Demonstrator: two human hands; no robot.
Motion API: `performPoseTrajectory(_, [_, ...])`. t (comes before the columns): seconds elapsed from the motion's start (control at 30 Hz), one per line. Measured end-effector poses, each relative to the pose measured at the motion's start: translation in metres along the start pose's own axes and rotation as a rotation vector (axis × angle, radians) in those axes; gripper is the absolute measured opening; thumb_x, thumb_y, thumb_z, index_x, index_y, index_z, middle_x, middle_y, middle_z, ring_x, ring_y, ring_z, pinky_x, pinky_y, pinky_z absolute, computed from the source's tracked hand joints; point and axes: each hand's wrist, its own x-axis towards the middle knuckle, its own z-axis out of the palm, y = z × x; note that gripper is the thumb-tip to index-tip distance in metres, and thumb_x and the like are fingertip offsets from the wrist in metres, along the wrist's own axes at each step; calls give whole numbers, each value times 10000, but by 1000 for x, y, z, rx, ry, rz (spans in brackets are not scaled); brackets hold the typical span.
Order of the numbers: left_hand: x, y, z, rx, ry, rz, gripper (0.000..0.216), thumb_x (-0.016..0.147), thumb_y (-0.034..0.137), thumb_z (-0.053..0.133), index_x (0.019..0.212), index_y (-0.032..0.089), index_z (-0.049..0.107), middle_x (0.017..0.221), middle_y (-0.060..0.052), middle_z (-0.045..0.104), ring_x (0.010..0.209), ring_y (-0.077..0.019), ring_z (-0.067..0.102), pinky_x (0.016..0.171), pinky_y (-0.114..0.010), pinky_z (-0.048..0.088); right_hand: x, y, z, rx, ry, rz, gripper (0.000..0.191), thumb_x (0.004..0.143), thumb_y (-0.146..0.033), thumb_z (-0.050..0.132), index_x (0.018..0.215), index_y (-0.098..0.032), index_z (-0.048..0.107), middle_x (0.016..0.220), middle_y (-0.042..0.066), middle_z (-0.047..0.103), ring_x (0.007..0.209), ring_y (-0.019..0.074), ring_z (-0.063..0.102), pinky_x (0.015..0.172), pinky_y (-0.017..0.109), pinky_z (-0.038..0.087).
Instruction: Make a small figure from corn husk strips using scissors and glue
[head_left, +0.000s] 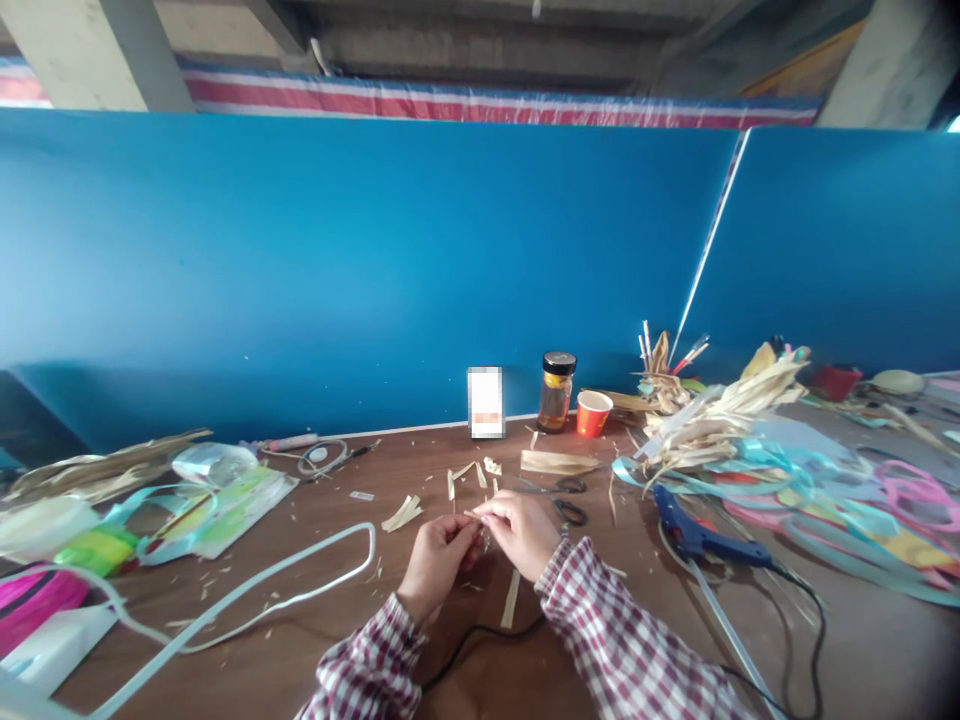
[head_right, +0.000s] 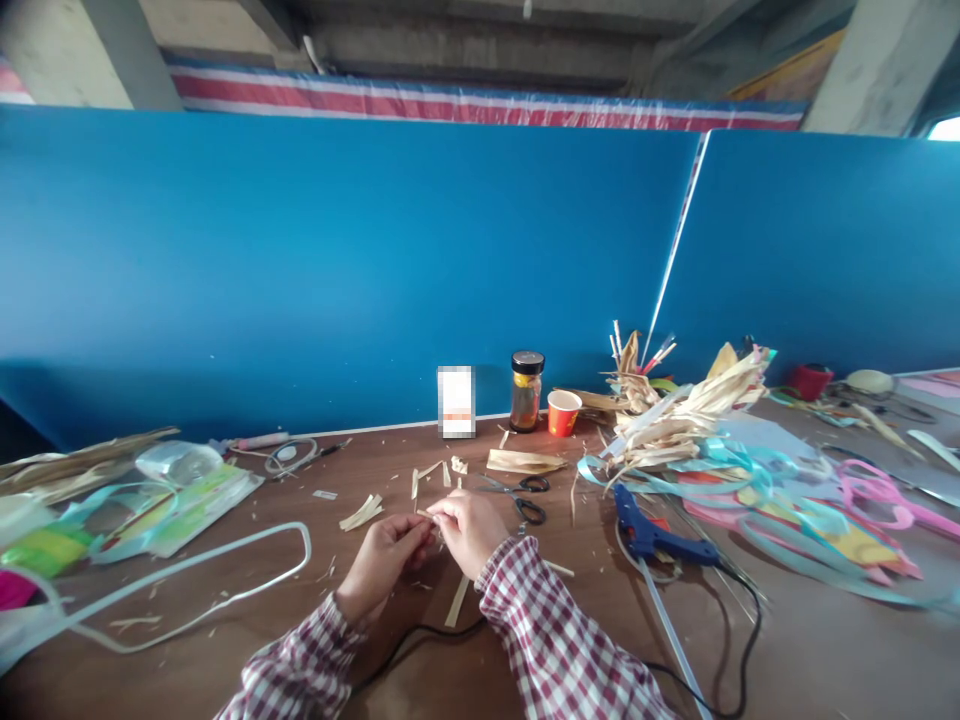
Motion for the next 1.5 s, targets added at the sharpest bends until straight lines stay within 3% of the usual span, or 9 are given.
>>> performPoseTrajectory(0.3, [-5, 10, 5, -85, 31, -33, 271, 619, 365, 700, 682, 108, 646, 547, -1, 591, 442, -63, 456, 435, -183, 358, 6, 12, -15, -314, 66, 145, 229, 866, -193, 460, 908, -245, 679, 919, 27, 656, 741, 134, 624, 687, 219, 439])
performPoseTrajectory(0.4, [-8, 15, 3, -137, 53, -27, 280, 618, 371, 714, 715, 117, 645, 606, -11, 619, 482, -65, 492, 469, -180, 394, 10, 26, -30, -323, 167, 197, 270, 867, -134, 415, 940, -176, 671, 1015, 91, 639, 895, 186, 610, 787, 270, 442])
performPoseTrajectory(0.47, [-7, 15, 2, -193, 83, -49, 298, 610, 380, 723, 721, 115, 640, 615, -11, 614, 485, -61, 494, 461, -173, 390, 11, 28, -34, -295, 201, 168, 284, 887, -173, 396, 1060, -158, 620, 1057, 106, 626, 966, 194, 584, 832, 289, 443])
performPoseTrajectory(0.6, [-6, 13, 2, -260, 95, -74, 319, 611, 384, 729, 729, 102, 637, 603, -7, 594, 468, -48, 473, 443, -164, 371, 6, 13, -22, -33, 152, -14, 340, 880, -252, 444, 1203, -171, 513, 1000, 83, 649, 857, 167, 614, 767, 290, 485])
performPoseTrajectory(0.87, [-8, 11, 8, -161, 0, -57, 317, 623, 400, 713, 732, 108, 657, 613, -2, 593, 469, -57, 467, 430, -169, 353, 0, -12, -15, 42, -11, 31, 210, 890, -244, 445, 908, -212, 651, 774, -3, 696, 694, 124, 631, 610, 199, 425])
performPoseTrajectory(1.03, [-8, 10, 8, -133, -16, -93, 342, 620, 418, 707, 754, 107, 669, 587, -7, 596, 459, -65, 466, 426, -175, 345, 1, -6, -15, 9, 46, 52, 223, 896, -261, 436, 896, -207, 652, 763, 5, 689, 676, 131, 623, 595, 210, 420])
performPoseTrajectory(1.2, [-7, 9, 7, -137, 11, -47, 293, 634, 404, 691, 671, 118, 638, 565, 0, 583, 454, -65, 452, 442, -182, 346, 0, -1, -7, 151, 17, 93, 229, 864, -259, 481, 1028, -169, 612, 935, 61, 692, 801, 158, 648, 682, 233, 474])
performPoseTrajectory(1.37, [-5, 7, 6, -61, 18, 9, 265, 651, 385, 667, 622, 127, 615, 481, 29, 524, 398, -56, 396, 404, -181, 295, 0, -7, -6, 22, -28, 94, 202, 861, -249, 478, 745, -184, 630, 661, -4, 664, 615, 123, 608, 559, 197, 405])
performPoseTrajectory(1.5, [-5, 7, 5, -13, 14, 23, 263, 664, 387, 656, 627, 132, 598, 499, 23, 538, 396, -54, 399, 400, -178, 289, 1, -7, -8, -123, 5, 101, 211, 868, -257, 472, 752, -202, 640, 672, -8, 671, 619, 120, 604, 552, 197, 369])
